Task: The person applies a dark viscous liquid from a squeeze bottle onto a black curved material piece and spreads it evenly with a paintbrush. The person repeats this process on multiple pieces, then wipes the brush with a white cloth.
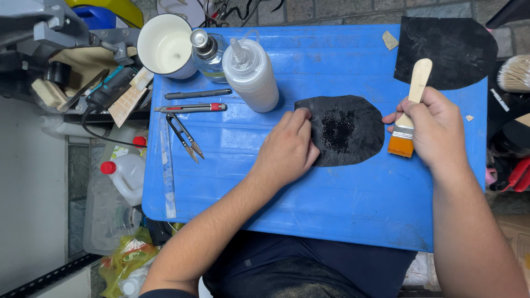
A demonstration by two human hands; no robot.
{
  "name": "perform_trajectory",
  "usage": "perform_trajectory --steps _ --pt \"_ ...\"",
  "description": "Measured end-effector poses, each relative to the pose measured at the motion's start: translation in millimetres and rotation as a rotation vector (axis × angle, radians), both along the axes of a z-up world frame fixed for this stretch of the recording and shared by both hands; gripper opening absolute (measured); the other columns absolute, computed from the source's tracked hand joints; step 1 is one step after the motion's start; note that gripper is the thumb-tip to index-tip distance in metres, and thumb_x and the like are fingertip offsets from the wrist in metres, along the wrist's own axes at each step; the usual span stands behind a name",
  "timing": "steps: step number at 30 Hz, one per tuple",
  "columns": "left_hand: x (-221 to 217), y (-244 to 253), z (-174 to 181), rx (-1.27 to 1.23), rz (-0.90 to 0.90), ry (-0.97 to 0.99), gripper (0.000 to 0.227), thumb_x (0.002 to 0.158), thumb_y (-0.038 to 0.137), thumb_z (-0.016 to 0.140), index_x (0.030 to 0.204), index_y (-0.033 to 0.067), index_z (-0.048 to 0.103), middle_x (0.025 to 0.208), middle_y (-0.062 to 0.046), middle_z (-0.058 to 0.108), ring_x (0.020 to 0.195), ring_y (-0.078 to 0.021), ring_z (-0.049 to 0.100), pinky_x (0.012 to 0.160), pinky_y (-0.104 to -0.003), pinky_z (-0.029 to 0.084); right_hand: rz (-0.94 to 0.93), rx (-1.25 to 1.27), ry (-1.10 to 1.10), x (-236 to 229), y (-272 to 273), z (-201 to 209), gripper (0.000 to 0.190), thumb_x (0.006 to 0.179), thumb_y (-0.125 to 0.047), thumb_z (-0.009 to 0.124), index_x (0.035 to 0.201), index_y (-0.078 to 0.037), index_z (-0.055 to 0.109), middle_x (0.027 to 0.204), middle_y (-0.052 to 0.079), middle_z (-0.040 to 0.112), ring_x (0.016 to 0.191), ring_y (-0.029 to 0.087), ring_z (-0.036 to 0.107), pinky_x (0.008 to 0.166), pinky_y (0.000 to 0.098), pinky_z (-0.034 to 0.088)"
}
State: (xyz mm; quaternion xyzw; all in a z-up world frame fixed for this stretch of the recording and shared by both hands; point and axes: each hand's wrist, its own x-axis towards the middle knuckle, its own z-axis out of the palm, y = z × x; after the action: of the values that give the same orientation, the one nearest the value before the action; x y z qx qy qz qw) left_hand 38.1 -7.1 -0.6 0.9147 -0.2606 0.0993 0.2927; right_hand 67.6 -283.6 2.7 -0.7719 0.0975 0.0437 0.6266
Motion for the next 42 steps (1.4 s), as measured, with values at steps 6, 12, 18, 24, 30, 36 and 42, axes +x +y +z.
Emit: perform_trajectory --steps 6,12,18,24,30,36,42 --pt "-3 11 0 -0.064 -0.039 -0.003 0.024 0.081 0.009 0.068 0.098 -0.0045 0.058 0.128 -0.020 0.058 0.112 -0.0377 0.059 0.097 -0.047 0.050 0.021 -0.030 -0.006 -3 2 0 0.012 0.104 -0.007 0.054 0.102 0.000 0.064 0.091 0.012 0.071 0.081 0.016 0.071 0.072 0.0276 0.057" --pt "-8 15 7 -0.119 -0.038 0.017 0.018 0.082 0.007 0.066 0.092 -0.0012 0.055 0.130 -0.021 0.060 0.115 -0.0388 0.059 0.099 -0.048 0.048 0.038 -0.057 -0.016 -4 1 0 0.013 0.104 -0.009 0.055 0.103 0.000 0.064 0.092 0.012 0.072 0.081 0.015 0.070 0.071 0.0264 0.054" --pt "-21 31 21 -0.276 -0.039 0.121 0.011 0.084 0.003 0.062 0.092 -0.0007 0.054 0.122 -0.019 0.063 0.113 -0.0373 0.061 0.099 -0.044 0.050 0.021 -0.006 -0.004 -4 -6 -7 0.011 0.104 -0.009 0.056 0.103 -0.001 0.063 0.090 0.011 0.072 0.079 0.015 0.070 0.070 0.0260 0.054" --pt "-39 66 35 0.004 0.243 0.317 0.010 0.081 0.010 0.061 0.084 0.0006 0.060 0.087 -0.018 0.065 0.089 -0.0376 0.063 0.080 -0.048 0.050 0.073 0.151 -0.304 -14 -5 -2 0.011 0.115 -0.003 0.056 0.114 0.006 0.063 0.100 0.013 0.070 0.089 0.013 0.068 0.083 0.0246 0.055" --pt "-60 93 55 0.485 0.502 0.635 0.026 0.097 0.030 0.065 0.097 0.0050 0.069 0.094 -0.015 0.068 0.091 -0.0371 0.067 0.081 -0.048 0.053 0.147 0.293 -0.303 -33 38 0 0.014 0.107 0.004 0.064 0.121 0.007 0.060 0.103 0.015 0.069 0.091 0.018 0.071 0.082 0.0329 0.063" --pt "-57 77 63 0.105 0.191 0.290 0.029 0.085 0.013 0.074 0.111 0.0041 0.067 0.108 -0.014 0.066 0.103 -0.0346 0.064 0.091 -0.045 0.051 0.148 0.222 -0.296 -35 66 3 0.014 0.102 0.007 0.067 0.115 0.009 0.060 0.105 0.018 0.069 0.094 0.021 0.073 0.083 0.0329 0.064" --pt "-7 52 24 -0.004 -0.140 0.099 0.039 0.086 0.036 0.078 0.110 0.0073 0.067 0.131 -0.007 0.064 0.127 -0.0296 0.057 0.099 -0.045 0.046 0.138 0.249 -0.344 -35 73 0 0.014 0.102 0.008 0.070 0.109 0.004 0.058 0.106 0.017 0.071 0.096 0.019 0.074 0.087 0.0309 0.065"
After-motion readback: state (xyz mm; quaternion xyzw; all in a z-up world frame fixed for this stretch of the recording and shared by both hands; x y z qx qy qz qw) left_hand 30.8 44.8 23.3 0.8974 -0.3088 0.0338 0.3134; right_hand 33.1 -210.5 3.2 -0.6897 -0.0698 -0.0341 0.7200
